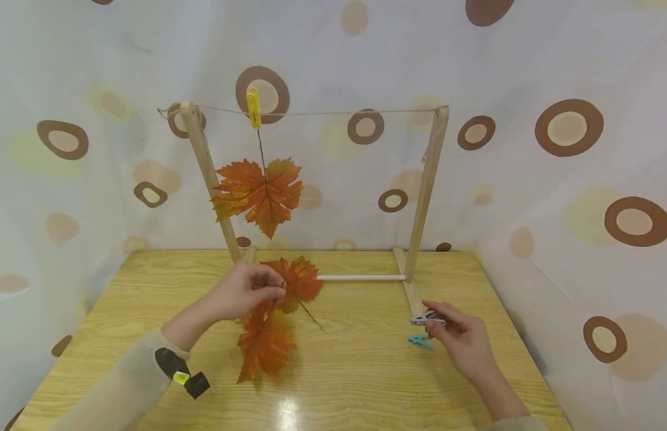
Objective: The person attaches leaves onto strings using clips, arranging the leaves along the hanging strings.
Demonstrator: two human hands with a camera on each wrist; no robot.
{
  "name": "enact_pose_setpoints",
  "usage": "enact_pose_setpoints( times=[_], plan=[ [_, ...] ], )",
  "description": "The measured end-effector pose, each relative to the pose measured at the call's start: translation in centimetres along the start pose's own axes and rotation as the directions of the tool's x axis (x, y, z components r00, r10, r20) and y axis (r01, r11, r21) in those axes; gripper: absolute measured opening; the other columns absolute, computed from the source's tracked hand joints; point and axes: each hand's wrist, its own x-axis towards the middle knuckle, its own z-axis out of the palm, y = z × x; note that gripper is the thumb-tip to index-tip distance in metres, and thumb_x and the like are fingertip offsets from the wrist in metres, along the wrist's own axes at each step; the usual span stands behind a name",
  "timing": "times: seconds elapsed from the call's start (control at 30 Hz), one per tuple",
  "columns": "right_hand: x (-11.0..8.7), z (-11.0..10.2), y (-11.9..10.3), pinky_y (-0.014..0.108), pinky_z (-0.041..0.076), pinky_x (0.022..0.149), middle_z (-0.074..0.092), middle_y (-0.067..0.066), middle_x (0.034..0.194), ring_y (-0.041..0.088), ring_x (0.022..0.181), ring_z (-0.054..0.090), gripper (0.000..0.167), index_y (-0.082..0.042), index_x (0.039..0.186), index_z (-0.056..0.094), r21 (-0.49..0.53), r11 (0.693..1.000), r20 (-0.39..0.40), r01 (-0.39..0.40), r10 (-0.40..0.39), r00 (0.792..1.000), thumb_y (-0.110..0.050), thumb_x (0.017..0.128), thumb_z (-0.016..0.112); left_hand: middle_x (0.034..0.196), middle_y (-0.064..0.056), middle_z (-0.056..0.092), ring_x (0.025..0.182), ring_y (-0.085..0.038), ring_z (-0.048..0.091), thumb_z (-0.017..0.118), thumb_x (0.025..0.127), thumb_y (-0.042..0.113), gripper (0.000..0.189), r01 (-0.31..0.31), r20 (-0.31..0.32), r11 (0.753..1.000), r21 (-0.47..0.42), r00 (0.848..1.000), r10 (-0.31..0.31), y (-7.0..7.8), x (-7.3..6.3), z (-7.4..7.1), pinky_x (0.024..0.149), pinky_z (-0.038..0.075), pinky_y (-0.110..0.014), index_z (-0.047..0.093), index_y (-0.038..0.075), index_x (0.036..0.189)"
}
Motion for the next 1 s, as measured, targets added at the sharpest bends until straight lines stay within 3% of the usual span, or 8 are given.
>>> enact_pose_setpoints(
  times=[0.13, 0.3, 0.4, 0.57, 0.63, 0.8, 0.83, 1.0],
  plan=[
    [1.0, 0.1, -1.2, 0.026, 0.061, 0.083, 0.074, 0.004, 0.11, 0.014, 0.093, 0.073, 0.043, 0.012, 0.14, 0.059, 0.067, 0.997, -0.041, -0.037, 0.04, 0.998, 0.021, 0.098, 0.059, 0.094, -0.002, 0.075, 0.087, -0.019, 0.074, 0.074, 0.101, 0.007, 0.007, 0.012, -0.042, 0.999, -0.04, 0.999, -0.014, 1.3, 0.2, -0.1, 0.078, 0.063, -0.032, 0.077, 0.005, 0.106],
    [2.3, 0.4, -2.9, 0.026, 0.061, 0.083, 0.076, 0.003, 0.103, 0.013, 0.091, 0.074, 0.032, 0.008, 0.122, 0.071, 0.13, 0.987, -0.13, -0.097, 0.114, 0.985, 0.021, 0.093, 0.067, 0.094, -0.005, 0.076, 0.086, -0.021, 0.076, 0.074, 0.1, 0.006, 0.008, -0.01, -0.089, 0.997, -0.081, 0.996, 0.003, 2.7, 0.8, -0.2, 0.077, 0.064, -0.034, 0.079, 0.003, 0.107],
    [3.2, 0.4, -3.6, 0.022, 0.059, 0.088, 0.077, 0.002, 0.103, 0.011, 0.093, 0.073, 0.029, 0.012, 0.128, 0.068, 0.047, 0.997, -0.141, -0.067, 0.073, 0.987, 0.015, 0.1, 0.063, 0.093, -0.008, 0.077, 0.085, -0.022, 0.076, 0.075, 0.099, 0.006, 0.007, -0.033, -0.114, 0.996, -0.087, 0.993, 0.023, 3.4, 1.2, -0.3, 0.077, 0.064, -0.035, 0.08, 0.003, 0.105],
    [4.3, 0.4, -4.6, 0.014, 0.046, 0.102, 0.069, -0.007, 0.136, 0.003, 0.131, 0.057, 0.034, 0.01, 0.142, 0.061, -0.117, 0.993, -0.117, -0.033, 0.019, 0.993, -0.003, 0.112, 0.05, 0.094, -0.008, 0.078, 0.086, -0.021, 0.076, 0.076, 0.1, 0.009, 0.01, -0.044, -0.143, 0.995, -0.084, 0.989, 0.031, 4.5, 1.9, -0.3, 0.078, 0.064, -0.034, 0.08, 0.002, 0.105],
    [4.6, 0.4, -4.9, 0.011, 0.043, 0.102, 0.068, -0.012, 0.132, -0.002, 0.131, 0.052, 0.037, 0.007, 0.147, 0.058, -0.141, 0.99, -0.104, -0.031, 0.016, 0.994, -0.006, 0.113, 0.048, 0.094, -0.011, 0.078, 0.085, -0.021, 0.076, 0.076, 0.1, 0.009, 0.01, -0.049, -0.148, 0.994, -0.094, 0.988, 0.035, 4.8, 2.2, -0.2, 0.078, 0.064, -0.034, 0.08, 0.002, 0.105],
    [5.7, 0.5, -5.5, 0.015, 0.049, 0.098, 0.07, -0.006, 0.105, 0.002, 0.101, 0.064, 0.036, 0.01, 0.145, 0.058, 0.004, 1.0, -0.056, 0.029, -0.029, 0.998, 0.006, 0.11, 0.05, 0.089, -0.012, 0.078, 0.081, -0.022, 0.075, 0.076, 0.1, 0.009, 0.007, -0.076, -0.176, 0.992, -0.1, 0.983, 0.057, 5.5, 2.9, -0.2, 0.075, 0.064, -0.036, 0.081, 0.005, 0.101],
    [5.9, 0.5, -5.6, 0.02, 0.052, 0.101, 0.071, 0.0, 0.115, 0.007, 0.106, 0.068, 0.035, 0.013, 0.141, 0.059, 0.058, 0.997, -0.04, 0.047, -0.045, 0.998, 0.01, 0.108, 0.05, 0.088, -0.01, 0.078, 0.081, -0.023, 0.075, 0.076, 0.1, 0.009, 0.007, -0.082, -0.182, 0.992, -0.101, 0.981, 0.062, 5.6, 3.0, -0.2, 0.074, 0.064, -0.037, 0.082, 0.006, 0.101],
    [7.5, 0.4, -6.7, 0.036, 0.054, 0.101, 0.075, 0.016, 0.115, 0.027, 0.106, 0.076, 0.028, 0.023, 0.128, 0.06, 0.213, 0.975, 0.028, 0.06, -0.067, 0.997, 0.022, 0.101, 0.054, 0.088, -0.005, 0.078, 0.082, -0.024, 0.075, 0.077, 0.099, 0.011, 0.007, -0.093, -0.215, 0.988, -0.124, 0.975, 0.065, 6.5, 3.9, -0.4, 0.076, 0.064, -0.038, 0.082, 0.006, 0.101]
  ],
)
